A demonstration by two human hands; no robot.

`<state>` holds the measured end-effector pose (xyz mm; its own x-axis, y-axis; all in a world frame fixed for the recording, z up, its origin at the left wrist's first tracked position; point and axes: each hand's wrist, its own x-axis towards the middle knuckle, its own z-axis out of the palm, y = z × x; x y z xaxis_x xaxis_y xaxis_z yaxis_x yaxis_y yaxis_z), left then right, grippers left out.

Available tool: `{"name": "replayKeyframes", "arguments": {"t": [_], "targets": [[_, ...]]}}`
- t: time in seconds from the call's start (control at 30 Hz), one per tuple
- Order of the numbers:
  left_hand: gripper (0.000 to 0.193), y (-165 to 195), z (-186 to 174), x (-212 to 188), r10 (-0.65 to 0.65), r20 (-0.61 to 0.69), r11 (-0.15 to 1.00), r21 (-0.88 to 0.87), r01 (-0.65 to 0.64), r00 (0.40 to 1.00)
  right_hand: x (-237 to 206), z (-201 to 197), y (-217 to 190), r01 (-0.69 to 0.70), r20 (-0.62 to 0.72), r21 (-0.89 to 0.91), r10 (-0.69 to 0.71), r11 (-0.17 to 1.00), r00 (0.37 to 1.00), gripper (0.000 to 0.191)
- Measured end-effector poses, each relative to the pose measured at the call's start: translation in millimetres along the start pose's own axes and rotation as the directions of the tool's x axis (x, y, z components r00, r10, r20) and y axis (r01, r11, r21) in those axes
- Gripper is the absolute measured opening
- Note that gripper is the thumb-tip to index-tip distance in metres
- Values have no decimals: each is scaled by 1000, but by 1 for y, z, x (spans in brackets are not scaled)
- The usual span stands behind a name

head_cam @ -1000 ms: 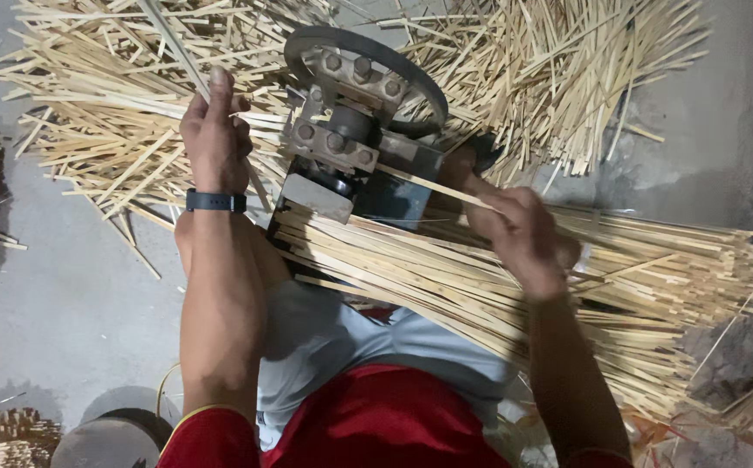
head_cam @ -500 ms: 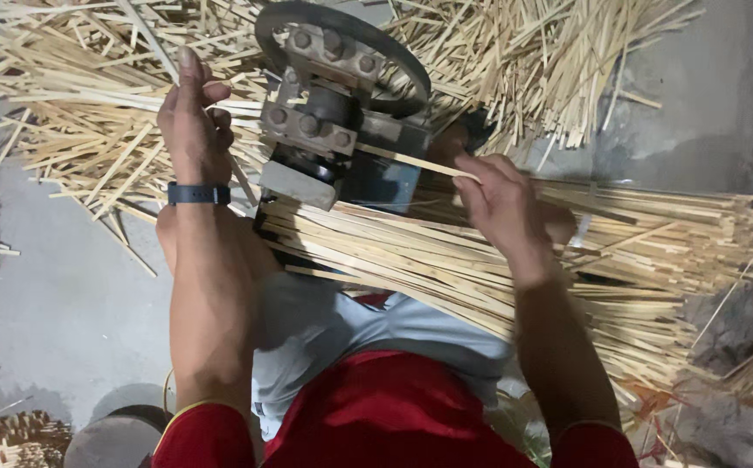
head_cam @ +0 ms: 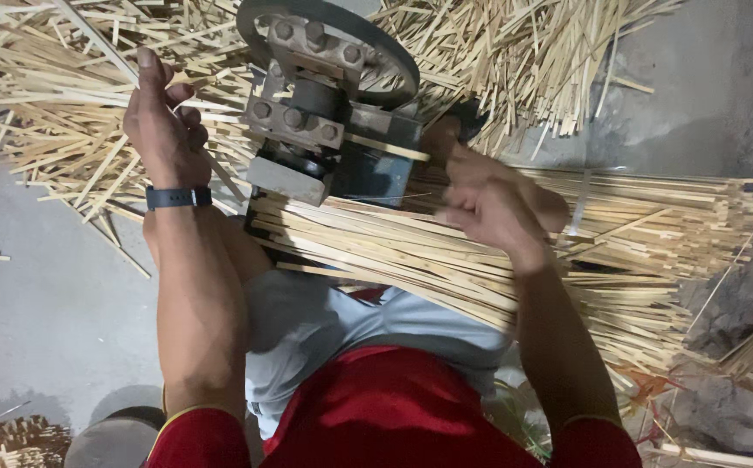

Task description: The person sits on the floor and uses a bench grinder to sharpen the ends of thin wooden sticks. They feed each stick into the grinding wheel one at a time, then place the sharpened sticks into a bundle.

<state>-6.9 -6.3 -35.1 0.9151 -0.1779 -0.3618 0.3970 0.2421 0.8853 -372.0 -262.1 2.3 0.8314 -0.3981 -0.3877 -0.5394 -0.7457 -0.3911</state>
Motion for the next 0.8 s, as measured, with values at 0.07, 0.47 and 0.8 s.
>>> {"name": "replayKeyframes", "arguments": {"t": [0.07, 0.47, 0.8], "targets": [[57, 0, 0, -1, 7, 27, 1000, 9, -7, 1000, -4, 14, 14, 424, -133, 187, -405, 886, 905, 12], [50, 6, -1, -2, -15, 27, 1000, 1, 15, 1000, -30, -27, 85, 24, -452, 65, 8, 998, 892, 8], [48, 6, 5, -6, -14, 13, 999, 38, 13, 1000, 6, -4, -37, 86, -234, 312, -11, 946, 972, 31]]}}
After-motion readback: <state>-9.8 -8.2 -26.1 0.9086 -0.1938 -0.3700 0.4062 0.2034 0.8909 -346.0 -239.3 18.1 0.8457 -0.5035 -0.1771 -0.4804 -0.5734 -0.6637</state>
